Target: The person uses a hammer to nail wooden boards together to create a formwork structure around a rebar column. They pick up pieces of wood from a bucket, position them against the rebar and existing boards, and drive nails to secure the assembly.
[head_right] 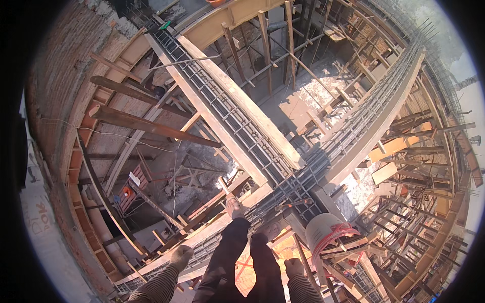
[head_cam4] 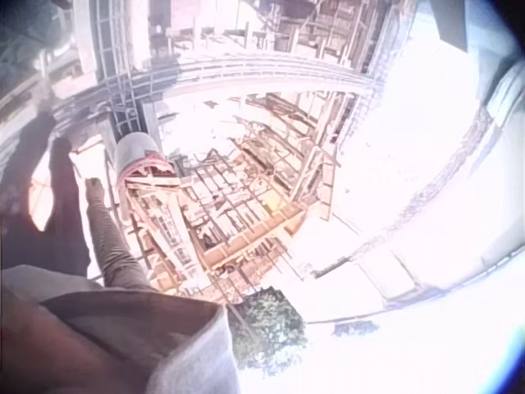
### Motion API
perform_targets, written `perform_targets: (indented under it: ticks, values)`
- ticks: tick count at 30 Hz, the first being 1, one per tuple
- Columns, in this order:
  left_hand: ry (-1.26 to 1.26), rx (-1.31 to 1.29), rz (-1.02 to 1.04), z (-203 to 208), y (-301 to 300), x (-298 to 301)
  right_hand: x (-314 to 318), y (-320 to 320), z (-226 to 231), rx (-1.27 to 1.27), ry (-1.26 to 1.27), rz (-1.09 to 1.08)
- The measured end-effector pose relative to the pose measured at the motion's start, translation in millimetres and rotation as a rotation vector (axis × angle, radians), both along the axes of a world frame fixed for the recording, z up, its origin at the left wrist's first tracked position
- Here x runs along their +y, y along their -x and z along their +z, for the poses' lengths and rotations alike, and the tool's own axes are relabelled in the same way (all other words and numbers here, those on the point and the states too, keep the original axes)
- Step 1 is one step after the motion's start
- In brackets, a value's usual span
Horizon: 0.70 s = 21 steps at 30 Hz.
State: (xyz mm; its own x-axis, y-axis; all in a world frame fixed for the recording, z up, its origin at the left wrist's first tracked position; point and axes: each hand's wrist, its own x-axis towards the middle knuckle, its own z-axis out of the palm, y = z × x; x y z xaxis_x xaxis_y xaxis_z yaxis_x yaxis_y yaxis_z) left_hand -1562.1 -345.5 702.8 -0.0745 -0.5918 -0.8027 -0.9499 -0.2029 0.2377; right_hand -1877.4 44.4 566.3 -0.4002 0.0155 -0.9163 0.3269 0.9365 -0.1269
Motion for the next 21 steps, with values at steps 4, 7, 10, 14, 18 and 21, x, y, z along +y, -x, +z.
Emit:
perform_targets:
  ticks: [4, 7, 10, 14, 18, 21]
  values:
    - [-0.116, 0.023, 0.174, 28, -10, 10, -30, 38, 59, 0.026, -0.038, 0.014]
    - [-0.161, 0.072, 0.295, 41, -13, 4, -76, 71, 129, 0.209, 0.004, 0.142]
    - [-0.162, 0.129, 0.340, 33, -10, -14, -66, 106, 149, 0.258, 0.068, 0.032]
    - [-0.049, 0.205, 0.559, 31, -35, -63, -128, 134, 243, 0.323, 0.137, 0.041]
    - [0.050, 0.319, 0.735, 53, -54, -110, -123, 134, 303, 0.396, 0.037, 0.135]
    - [0.009, 0.240, 0.734, 71, -46, -143, -84, 133, 320, 0.398, -0.008, 0.086]
